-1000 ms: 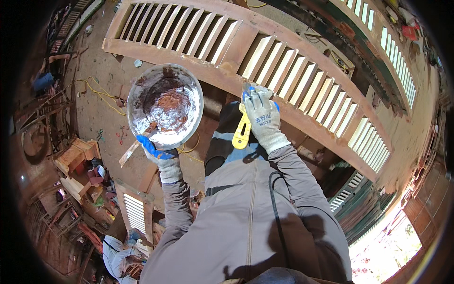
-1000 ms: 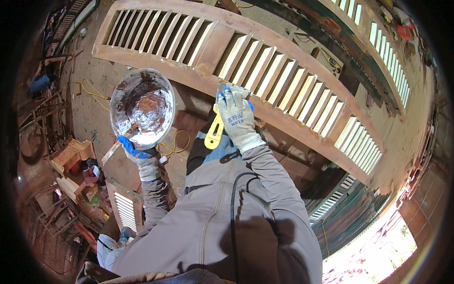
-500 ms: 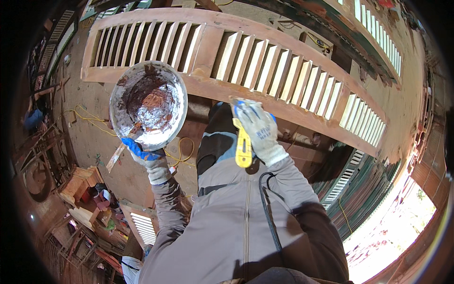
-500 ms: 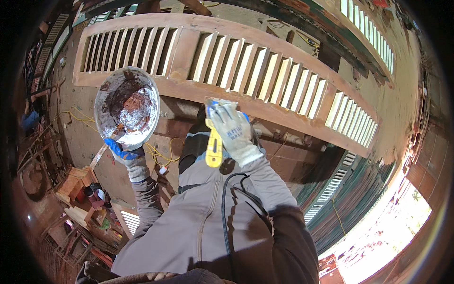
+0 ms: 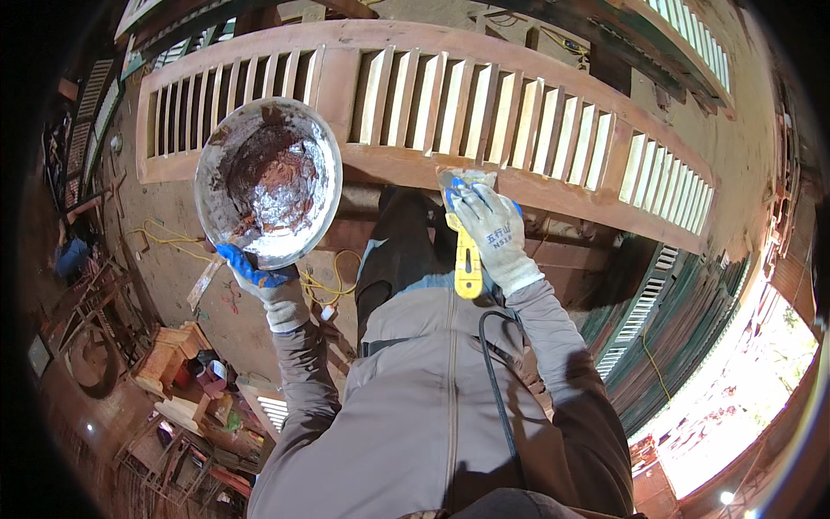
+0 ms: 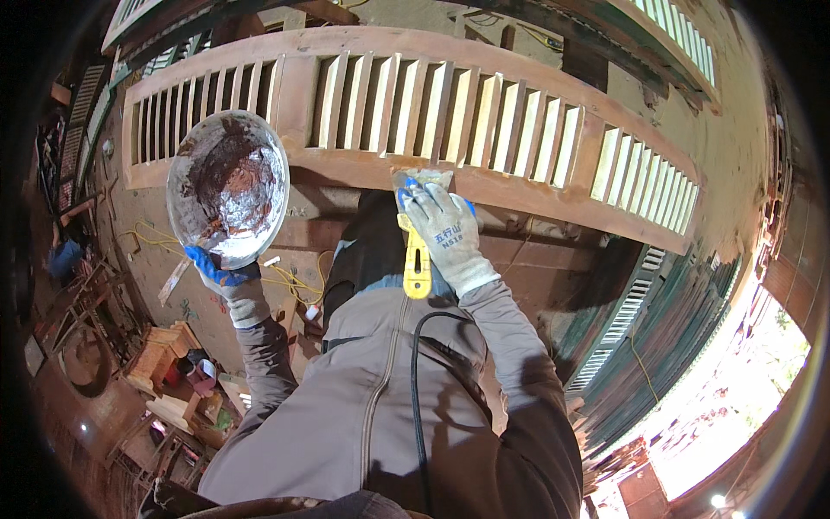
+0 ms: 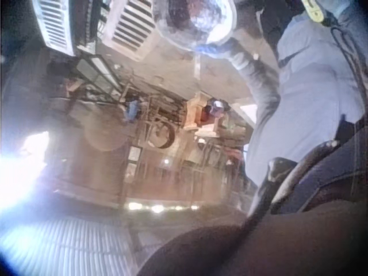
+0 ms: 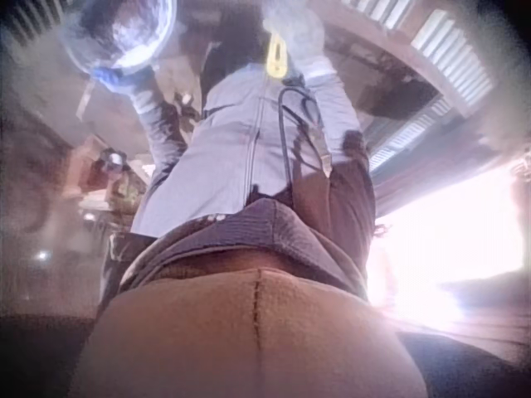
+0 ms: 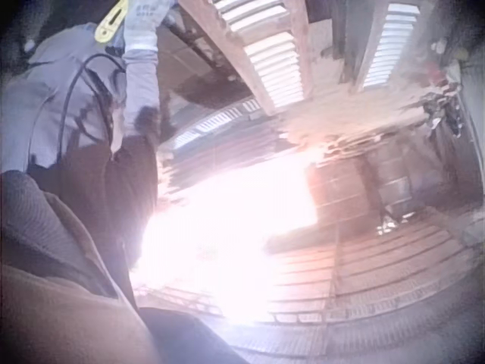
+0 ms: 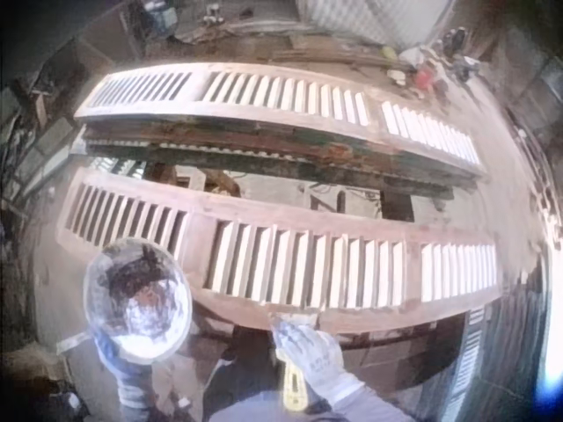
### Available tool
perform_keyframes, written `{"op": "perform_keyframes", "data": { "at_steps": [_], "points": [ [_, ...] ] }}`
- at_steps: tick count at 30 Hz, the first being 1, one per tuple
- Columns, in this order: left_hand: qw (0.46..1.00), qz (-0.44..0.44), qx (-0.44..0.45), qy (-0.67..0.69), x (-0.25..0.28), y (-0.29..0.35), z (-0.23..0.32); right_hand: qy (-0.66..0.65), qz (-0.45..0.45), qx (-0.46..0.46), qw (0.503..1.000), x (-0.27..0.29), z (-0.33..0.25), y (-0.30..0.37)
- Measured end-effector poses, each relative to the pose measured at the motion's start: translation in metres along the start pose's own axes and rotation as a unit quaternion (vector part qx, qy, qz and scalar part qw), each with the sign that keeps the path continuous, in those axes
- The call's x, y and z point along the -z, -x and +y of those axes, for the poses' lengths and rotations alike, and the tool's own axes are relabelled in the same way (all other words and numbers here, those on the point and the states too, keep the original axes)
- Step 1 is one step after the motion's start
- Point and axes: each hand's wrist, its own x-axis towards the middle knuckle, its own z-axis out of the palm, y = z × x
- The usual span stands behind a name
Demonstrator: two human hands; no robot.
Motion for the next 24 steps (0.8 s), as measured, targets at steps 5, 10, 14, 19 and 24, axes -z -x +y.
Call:
{"op": "perform_keyframes", "data": {
  "at_steps": [5, 10, 14, 19, 24],
  "points": [
    [0.992, -0.001, 0.105, 0.074, -0.016, 0.001, 0.036, -0.002, 0.033, -0.012, 0.999, 0.009, 0.008, -0.012],
    [0.989, -0.018, 0.09, 0.118, -0.015, 0.002, 0.036, -0.627, 0.009, -0.103, 0.772, 0.026, -0.012, 0.005],
    [0.975, -0.018, 0.162, 0.148, -0.026, 0.0, 0.066, -0.376, -0.013, -0.094, 0.922, 0.026, 0.016, 0.04],
    [0.981, -0.019, 0.138, 0.136, -0.018, 0.002, 0.055, 0.071, 0.045, -0.055, 0.995, 0.021, 0.034, 0.046],
    [0.976, -0.028, 0.136, 0.166, -0.009, 0.0, 0.049, -0.026, 0.035, -0.015, 0.999, 0.027, 0.026, 0.059]
  ]
}}
